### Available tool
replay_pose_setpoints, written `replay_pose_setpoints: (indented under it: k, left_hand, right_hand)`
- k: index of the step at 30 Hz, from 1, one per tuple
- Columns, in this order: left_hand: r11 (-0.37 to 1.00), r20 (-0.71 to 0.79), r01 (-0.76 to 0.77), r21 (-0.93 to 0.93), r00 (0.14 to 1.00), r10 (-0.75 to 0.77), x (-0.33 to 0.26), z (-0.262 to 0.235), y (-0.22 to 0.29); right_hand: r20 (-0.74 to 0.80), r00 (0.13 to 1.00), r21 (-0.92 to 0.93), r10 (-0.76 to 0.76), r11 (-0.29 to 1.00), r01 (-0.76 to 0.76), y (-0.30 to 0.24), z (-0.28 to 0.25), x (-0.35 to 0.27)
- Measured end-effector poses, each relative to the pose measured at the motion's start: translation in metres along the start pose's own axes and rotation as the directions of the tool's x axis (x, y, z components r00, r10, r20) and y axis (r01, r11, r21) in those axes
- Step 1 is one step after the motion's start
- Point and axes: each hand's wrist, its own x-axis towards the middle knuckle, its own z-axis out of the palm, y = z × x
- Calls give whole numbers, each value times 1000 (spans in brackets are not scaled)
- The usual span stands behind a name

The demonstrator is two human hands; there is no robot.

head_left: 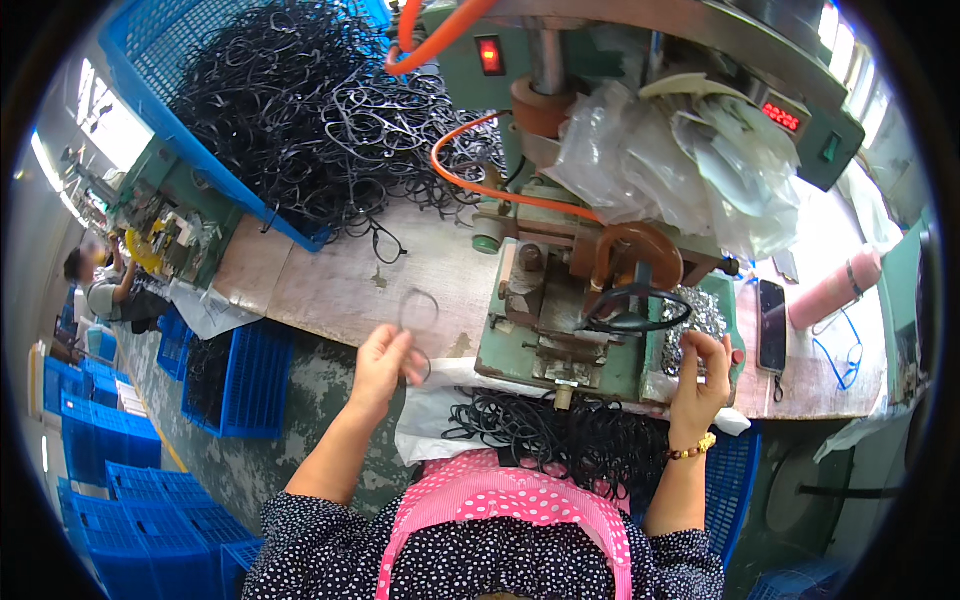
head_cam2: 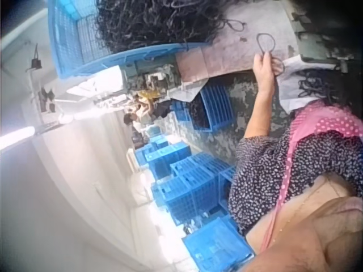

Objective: The person repeatedly picks up black eyeglass frames and small metal components, places them into a press machine, and operates the press to attach the components. Finished frames are set aside on the work surface.

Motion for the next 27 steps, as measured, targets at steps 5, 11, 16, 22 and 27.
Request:
replay_pose_setpoints:
  k: [5,11,16,22,27]
  left_hand:
    - [902,-12,-411,-132,910,414,-6,37,49]
    - [710,19,-625,-323,746,665,-24,84,110]
    - [867,520,-329,-373,700,489,-36,99,138]
    - [711,130,-598,-369,724,677,-17,108,143]
    - [689,84,-612,-388,721,687,-11,109,138]
  right_hand:
    - [54,991,245,125,960,-134,-14,-7,9]
    - [96,989,446,114,883,-145,-57,3,24]
    - [166,982,548,89,820,-167,-93,18,34]
    - [293,954,638,60,731,-242,-113,38,34]
    - [357,928,732,109,584,-350,-121,46,34]
